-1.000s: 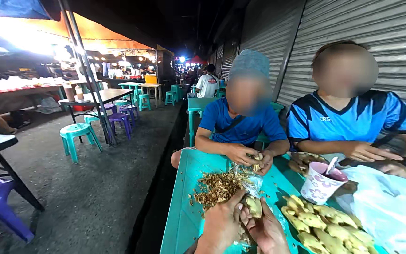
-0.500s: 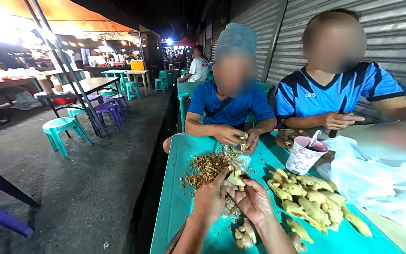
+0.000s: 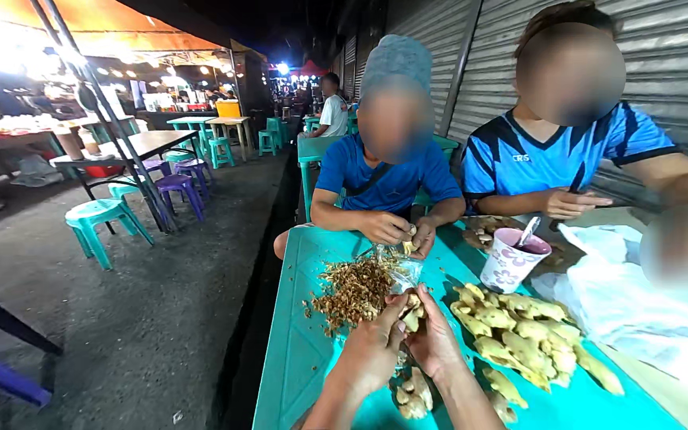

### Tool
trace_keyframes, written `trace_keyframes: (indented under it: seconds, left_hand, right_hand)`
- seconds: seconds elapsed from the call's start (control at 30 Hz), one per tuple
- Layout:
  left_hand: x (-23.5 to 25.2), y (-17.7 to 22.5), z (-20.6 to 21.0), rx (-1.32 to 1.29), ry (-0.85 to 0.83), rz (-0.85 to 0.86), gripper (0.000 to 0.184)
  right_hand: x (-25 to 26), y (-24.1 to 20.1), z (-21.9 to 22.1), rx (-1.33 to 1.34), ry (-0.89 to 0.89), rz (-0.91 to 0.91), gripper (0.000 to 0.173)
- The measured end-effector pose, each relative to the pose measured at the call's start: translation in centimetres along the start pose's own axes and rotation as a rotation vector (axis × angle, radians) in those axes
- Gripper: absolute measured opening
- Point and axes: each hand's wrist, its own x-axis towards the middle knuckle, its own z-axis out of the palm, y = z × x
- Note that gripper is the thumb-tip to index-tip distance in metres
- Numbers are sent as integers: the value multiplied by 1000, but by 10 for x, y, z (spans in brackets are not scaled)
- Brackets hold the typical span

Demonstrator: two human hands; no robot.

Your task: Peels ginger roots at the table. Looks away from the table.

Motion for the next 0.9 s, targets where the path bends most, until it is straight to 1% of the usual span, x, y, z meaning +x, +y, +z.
trace_keyframes:
  seconds: [0.13, 0.23, 0.3, 0.37, 0.53, 0.6, 0.63, 0.7, 0.8, 0.9]
  left_hand:
    - [-1, 5, 3, 106, -3, -31, 53]
    - [-2, 8, 3, 135, -23, -65, 53]
    - [-2, 9, 2, 148, -34, -81, 54]
    - [-3, 10, 2, 139, -34, -80, 54]
    - [-4, 10, -1, 89, -65, -76, 55]
    - [-4, 10, -1, 80, -65, -83, 55]
    - [-4, 10, 0, 78, -51, -91, 55]
    - [-2, 10, 4, 81, 16, -107, 52]
    - [-1, 11, 12, 128, 115, -146, 50]
    - [-1, 11, 15, 146, 145, -164, 49]
  right_hand:
    - [1, 0, 0, 41, -21, -1, 59]
    - [0, 2, 0, 29, -28, -40, 60]
    - [1, 5, 2, -1, -8, -105, 59]
    - [2, 8, 2, -116, 15, -198, 58]
    - [15, 13, -21, -617, -86, -598, 54]
    - [19, 15, -25, -676, -107, -685, 52]
    - [19, 16, -24, -666, -104, -687, 52]
    - [15, 20, -16, -572, -84, -618, 50]
    - [7, 26, 1, -265, -37, -470, 48]
    - [0, 29, 12, 4, 11, -386, 49]
